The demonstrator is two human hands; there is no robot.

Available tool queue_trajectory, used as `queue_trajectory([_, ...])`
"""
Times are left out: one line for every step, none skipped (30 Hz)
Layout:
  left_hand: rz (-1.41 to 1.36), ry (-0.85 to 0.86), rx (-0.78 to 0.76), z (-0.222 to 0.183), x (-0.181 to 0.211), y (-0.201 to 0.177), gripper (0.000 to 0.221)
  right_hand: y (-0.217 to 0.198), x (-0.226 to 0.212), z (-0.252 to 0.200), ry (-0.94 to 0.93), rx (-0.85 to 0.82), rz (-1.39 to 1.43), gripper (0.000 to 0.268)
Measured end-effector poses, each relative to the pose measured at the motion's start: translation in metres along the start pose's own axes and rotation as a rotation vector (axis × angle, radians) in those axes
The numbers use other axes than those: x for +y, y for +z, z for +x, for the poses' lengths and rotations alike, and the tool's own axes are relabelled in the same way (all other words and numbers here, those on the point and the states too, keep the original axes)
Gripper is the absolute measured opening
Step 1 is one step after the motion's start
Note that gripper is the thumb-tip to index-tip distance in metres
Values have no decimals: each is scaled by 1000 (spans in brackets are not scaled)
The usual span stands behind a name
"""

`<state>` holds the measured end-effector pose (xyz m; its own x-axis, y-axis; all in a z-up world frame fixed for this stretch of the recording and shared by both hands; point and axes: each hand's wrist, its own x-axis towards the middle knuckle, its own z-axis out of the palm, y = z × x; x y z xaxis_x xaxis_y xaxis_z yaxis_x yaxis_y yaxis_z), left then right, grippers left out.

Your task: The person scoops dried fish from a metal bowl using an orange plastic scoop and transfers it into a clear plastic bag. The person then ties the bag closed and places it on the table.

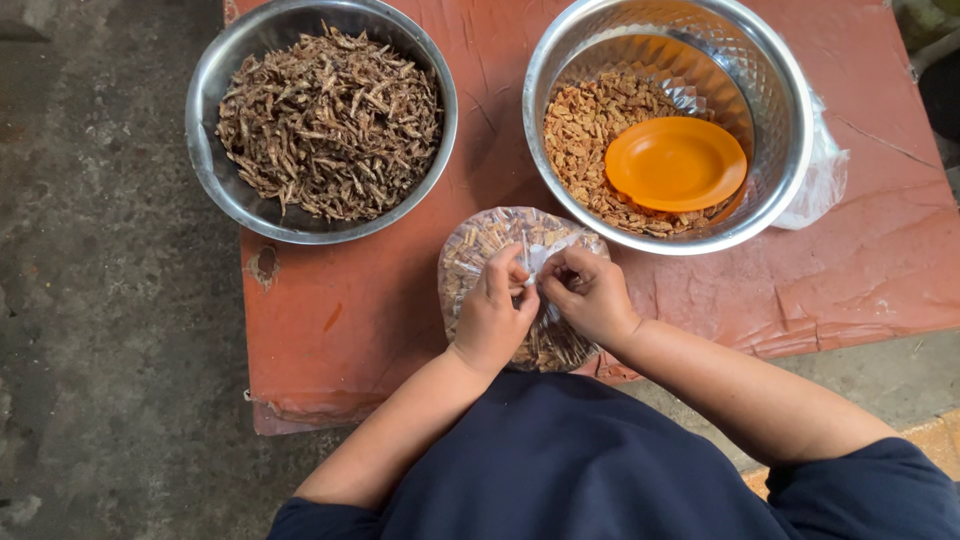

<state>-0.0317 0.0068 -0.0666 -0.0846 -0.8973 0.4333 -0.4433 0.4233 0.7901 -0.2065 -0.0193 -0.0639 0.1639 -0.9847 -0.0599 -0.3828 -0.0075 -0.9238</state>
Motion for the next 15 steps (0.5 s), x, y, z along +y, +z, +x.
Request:
queue_trajectory([13, 24, 1, 0, 0, 0, 63, 0, -1, 0, -14, 5, -27, 7])
queue_trajectory([27, 46, 2, -1, 0, 0, 62, 1, -2, 1, -27, 7, -53, 7])
queue_trajectory([41, 67, 3, -2, -1, -1, 61, 1, -3, 1, -68, 7, -67, 8])
queue_trajectory([30, 55, 5, -3, -1, 0, 58, 0, -4, 1, -107, 9, -80, 9])
queue_trajectory([19, 43, 7, -3, -1, 0, 55, 0, -5, 1, -145, 12, -93, 10])
queue_trajectory([6, 33, 8, -4, -1, 1, 52, -2, -6, 1, -149, -10, -137, 10])
queue_trajectory([6, 56, 31, -4, -2, 2, 52, -4, -6, 1, -152, -31, -181, 11])
queue_trajectory([6, 79, 53, -4, -2, 3, 52, -5, -7, 2, -154, -54, -226, 12])
queue_trajectory([6, 102, 75, -4, -3, 3, 52, -6, -8, 2, -189, -65, -248, 13])
queue_trajectory([8, 109, 84, -4, -3, 4, 51, -7, -9, 3, -226, -77, -269, 14])
queue_trajectory([10, 117, 92, -4, -4, 4, 50, -8, -10, 4, -262, -88, -291, 15])
queue_trajectory([12, 124, 100, -4, -4, 5, 49, -8, -11, 5, -246, -105, -285, 16])
queue_trajectory([18, 121, 101, -5, -5, 5, 48, -9, -11, 6, -231, -122, -279, 16])
queue_trajectory([24, 119, 102, -5, -5, 5, 47, -10, -11, 6, -217, -140, -274, 17])
queue_trajectory([30, 117, 104, -6, -5, 5, 46, -10, -10, 6, -210, -158, -268, 16])
